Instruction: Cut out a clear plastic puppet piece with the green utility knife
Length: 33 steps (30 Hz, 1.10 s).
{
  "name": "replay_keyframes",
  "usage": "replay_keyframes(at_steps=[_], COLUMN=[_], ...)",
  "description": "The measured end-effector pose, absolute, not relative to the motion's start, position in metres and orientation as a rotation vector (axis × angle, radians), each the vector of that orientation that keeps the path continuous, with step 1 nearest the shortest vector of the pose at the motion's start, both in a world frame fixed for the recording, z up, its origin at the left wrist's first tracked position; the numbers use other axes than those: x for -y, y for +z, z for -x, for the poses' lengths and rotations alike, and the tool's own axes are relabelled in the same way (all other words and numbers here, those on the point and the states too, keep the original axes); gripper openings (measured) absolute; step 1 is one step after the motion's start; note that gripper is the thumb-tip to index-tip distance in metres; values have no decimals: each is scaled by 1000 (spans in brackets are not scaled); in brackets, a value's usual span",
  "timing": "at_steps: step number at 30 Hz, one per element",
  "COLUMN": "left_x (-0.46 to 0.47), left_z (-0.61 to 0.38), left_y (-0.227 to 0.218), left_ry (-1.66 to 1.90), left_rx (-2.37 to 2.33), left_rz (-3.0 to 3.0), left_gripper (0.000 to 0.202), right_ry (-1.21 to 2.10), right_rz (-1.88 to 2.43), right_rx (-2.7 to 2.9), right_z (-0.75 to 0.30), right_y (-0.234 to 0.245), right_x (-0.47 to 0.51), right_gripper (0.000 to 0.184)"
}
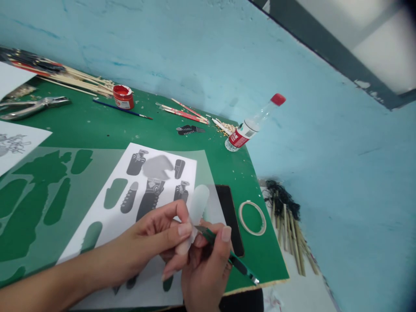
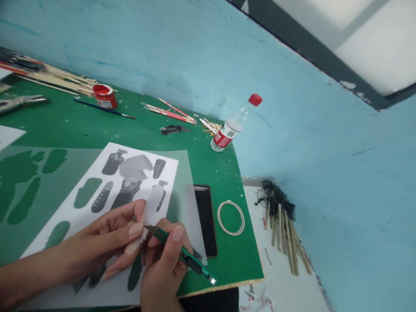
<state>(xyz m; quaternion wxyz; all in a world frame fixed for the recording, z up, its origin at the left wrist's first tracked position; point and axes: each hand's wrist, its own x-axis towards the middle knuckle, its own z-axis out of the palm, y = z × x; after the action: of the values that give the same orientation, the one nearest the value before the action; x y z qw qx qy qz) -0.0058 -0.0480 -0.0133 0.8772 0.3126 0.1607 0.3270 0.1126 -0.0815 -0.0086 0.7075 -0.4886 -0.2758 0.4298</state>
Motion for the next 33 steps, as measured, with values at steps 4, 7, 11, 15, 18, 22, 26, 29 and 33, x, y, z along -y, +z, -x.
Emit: replay_keyframes(at_steps=[4, 7, 11, 15, 18, 22, 26, 29, 33], left_x=[48, 48, 47, 47, 48, 49, 47, 47, 48], left_z=[5, 4, 4, 5, 6, 7, 5, 4, 4], left_y=[-14, -13, -10, -8, -9, -10, -9, -9, -11], left_ry=[696, 698, 691, 691, 688, 685, 696, 695, 686], left_rx=[-326, -355, -330, -291, -262, -247, -243, -278, -293], left_rz=[-642, -636, -625, -601, -587, -583, -582, -588, -587], left_gripper=[42, 44, 43, 39, 36, 35, 34, 37, 39], right_ry=[977, 931, 882, 865, 817, 745, 732, 728, 734], right_rz=[1078, 1072, 1097, 1114, 1095, 1105, 1158, 1206, 1212], right_rx=[600, 640, 671, 686, 680, 681, 700, 726, 771], right_z=[-112, -111, -110, -110, -110, -110, -109, -109, -111], right_y=[-8, -6, -7, -12, -13, -12, -19, -28, -35], right_x=[82, 80, 80, 84, 86, 87, 93, 101, 106], right_gripper=[70, 70, 70, 68, 67, 66, 63, 59, 57])
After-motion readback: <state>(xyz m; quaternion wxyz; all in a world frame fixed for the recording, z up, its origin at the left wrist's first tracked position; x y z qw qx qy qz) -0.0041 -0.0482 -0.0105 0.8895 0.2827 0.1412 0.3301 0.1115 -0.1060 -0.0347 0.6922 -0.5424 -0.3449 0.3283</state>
